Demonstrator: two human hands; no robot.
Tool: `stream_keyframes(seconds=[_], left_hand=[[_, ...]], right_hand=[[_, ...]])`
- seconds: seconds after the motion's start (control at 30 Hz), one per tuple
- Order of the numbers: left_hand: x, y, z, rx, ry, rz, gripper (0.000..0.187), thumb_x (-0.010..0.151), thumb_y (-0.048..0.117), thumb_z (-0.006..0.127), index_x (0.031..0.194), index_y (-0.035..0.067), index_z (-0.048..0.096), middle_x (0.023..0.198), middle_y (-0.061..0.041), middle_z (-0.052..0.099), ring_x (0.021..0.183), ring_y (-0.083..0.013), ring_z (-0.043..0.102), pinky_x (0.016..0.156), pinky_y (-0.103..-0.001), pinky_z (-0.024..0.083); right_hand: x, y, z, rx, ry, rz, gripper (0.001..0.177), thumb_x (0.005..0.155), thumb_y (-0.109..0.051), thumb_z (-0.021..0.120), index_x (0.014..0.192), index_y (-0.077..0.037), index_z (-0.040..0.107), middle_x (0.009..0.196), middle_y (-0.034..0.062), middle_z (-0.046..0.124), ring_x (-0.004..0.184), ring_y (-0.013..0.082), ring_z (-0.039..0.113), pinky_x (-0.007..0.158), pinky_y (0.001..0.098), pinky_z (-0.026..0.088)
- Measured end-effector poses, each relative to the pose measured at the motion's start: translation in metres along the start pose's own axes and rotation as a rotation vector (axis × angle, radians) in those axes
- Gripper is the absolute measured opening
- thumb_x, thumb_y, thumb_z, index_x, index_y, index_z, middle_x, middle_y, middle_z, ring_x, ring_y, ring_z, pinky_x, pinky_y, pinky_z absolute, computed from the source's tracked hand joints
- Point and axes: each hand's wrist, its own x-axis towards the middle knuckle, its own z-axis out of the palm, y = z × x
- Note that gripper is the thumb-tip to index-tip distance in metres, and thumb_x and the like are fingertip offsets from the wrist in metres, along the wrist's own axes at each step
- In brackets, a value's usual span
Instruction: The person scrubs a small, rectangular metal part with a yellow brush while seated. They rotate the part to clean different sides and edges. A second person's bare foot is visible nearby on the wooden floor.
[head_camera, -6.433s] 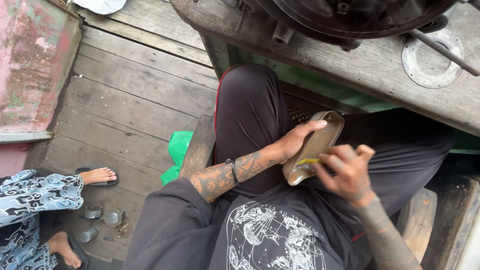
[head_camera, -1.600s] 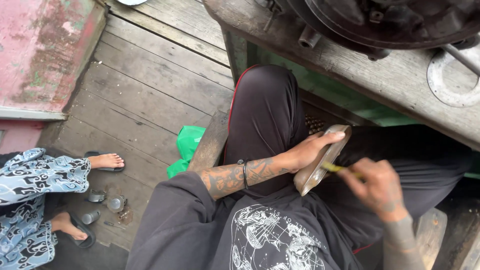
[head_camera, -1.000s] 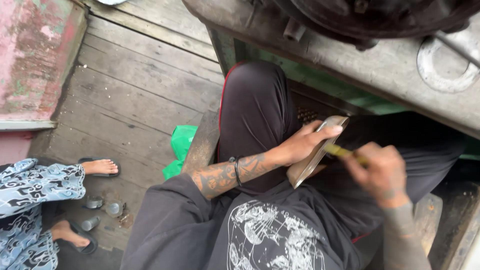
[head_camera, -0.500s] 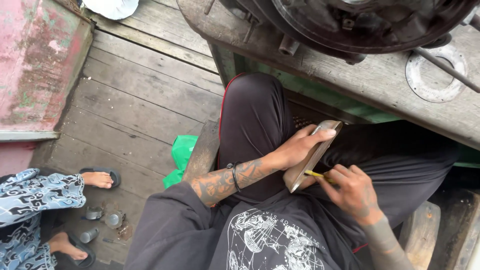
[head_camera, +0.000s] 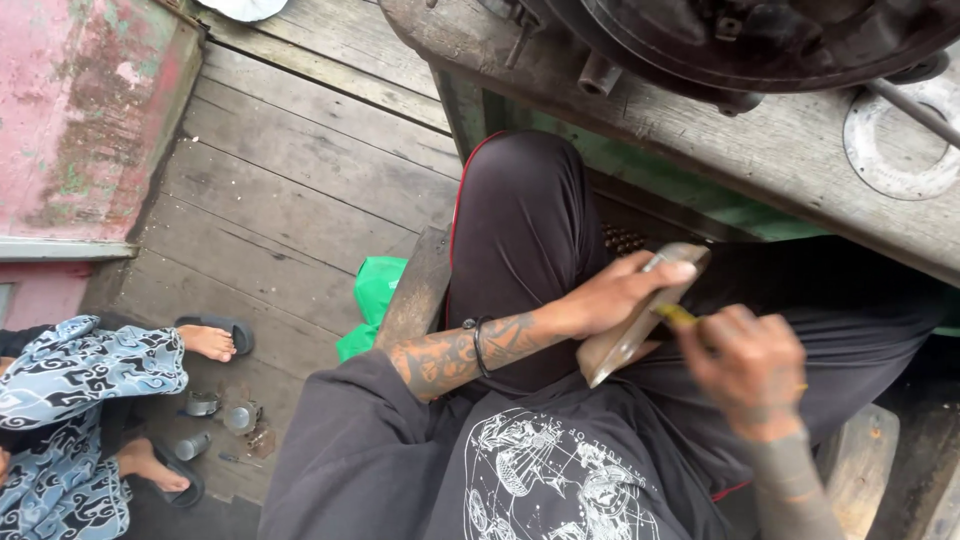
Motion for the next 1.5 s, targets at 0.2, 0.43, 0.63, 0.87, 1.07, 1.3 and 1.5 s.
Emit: stream_keyframes(seconds=[0.2,0.43,0.63,0.87,1.07,1.3,1.5], left_hand=[[-0.01,0.009,-0.001,0.061,-0.013,0.013,0.086,0.075,0.069,0.065,0.127,0.001,0.062,0.113,-0.028,0.066,0.112,-0.0371,0.064,0.095,-0.045,0.051],[0.004,-0.001,-0.012,0.035,0.03,0.056,0.089,0.076,0.072,0.067,0.13,0.003,0.061,0.113,-0.025,0.065,0.109,-0.0353,0.064,0.095,-0.045,0.051],[0.008,0.001,-0.017,0.031,0.039,0.075,0.085,0.079,0.07,0.067,0.13,0.002,0.06,0.112,-0.022,0.065,0.108,-0.0327,0.063,0.095,-0.045,0.05],[0.007,0.0,-0.017,0.062,-0.008,0.121,0.066,0.084,0.065,0.067,0.122,0.011,0.062,0.101,-0.012,0.061,0.097,-0.0247,0.06,0.088,-0.04,0.051],[-0.003,0.009,-0.012,0.038,-0.028,0.14,0.059,0.087,0.064,0.067,0.116,0.013,0.063,0.094,-0.008,0.06,0.09,-0.0204,0.059,0.083,-0.037,0.052],[0.003,0.002,-0.012,0.134,-0.054,0.169,0.066,0.087,0.061,0.068,0.123,0.006,0.061,0.096,-0.013,0.061,0.094,-0.0238,0.06,0.084,-0.041,0.051],[0.003,-0.007,-0.024,0.091,-0.046,0.147,0.058,0.093,0.059,0.063,0.116,0.007,0.059,0.096,-0.009,0.056,0.093,-0.0223,0.055,0.084,-0.04,0.05]], right_hand=[[-0.014,0.049,0.019,-0.046,0.048,0.033,0.028,0.099,-0.036,0.08,0.082,-0.021,0.064,0.08,0.0006,0.059,0.068,0.0287,0.058,0.073,0.0378,0.05],[-0.015,0.014,0.027,0.232,-0.045,0.039,0.028,0.087,-0.029,0.079,0.071,-0.014,0.061,0.071,0.0092,0.06,0.065,0.0365,0.06,0.062,0.0477,0.047],[-0.007,-0.011,0.024,0.154,-0.038,0.062,0.03,0.086,-0.03,0.077,0.068,-0.018,0.057,0.068,0.0044,0.056,0.063,0.0325,0.059,0.062,0.0471,0.048],[-0.005,-0.001,0.019,0.075,0.047,0.047,0.032,0.094,-0.034,0.077,0.074,-0.019,0.057,0.073,0.0004,0.053,0.062,0.0285,0.055,0.063,0.039,0.048],[0.009,0.015,-0.001,0.043,0.067,0.059,0.035,0.096,-0.026,0.078,0.074,-0.014,0.054,0.073,0.0063,0.052,0.063,0.033,0.054,0.064,0.0436,0.046],[0.014,0.018,-0.006,-0.048,0.091,0.052,0.031,0.097,-0.024,0.076,0.074,-0.015,0.057,0.072,0.0057,0.05,0.061,0.0303,0.052,0.062,0.042,0.045],[0.003,-0.012,0.006,0.049,0.031,-0.01,0.027,0.096,-0.027,0.071,0.076,-0.016,0.056,0.072,0.0016,0.049,0.063,0.0288,0.057,0.061,0.0372,0.045]])
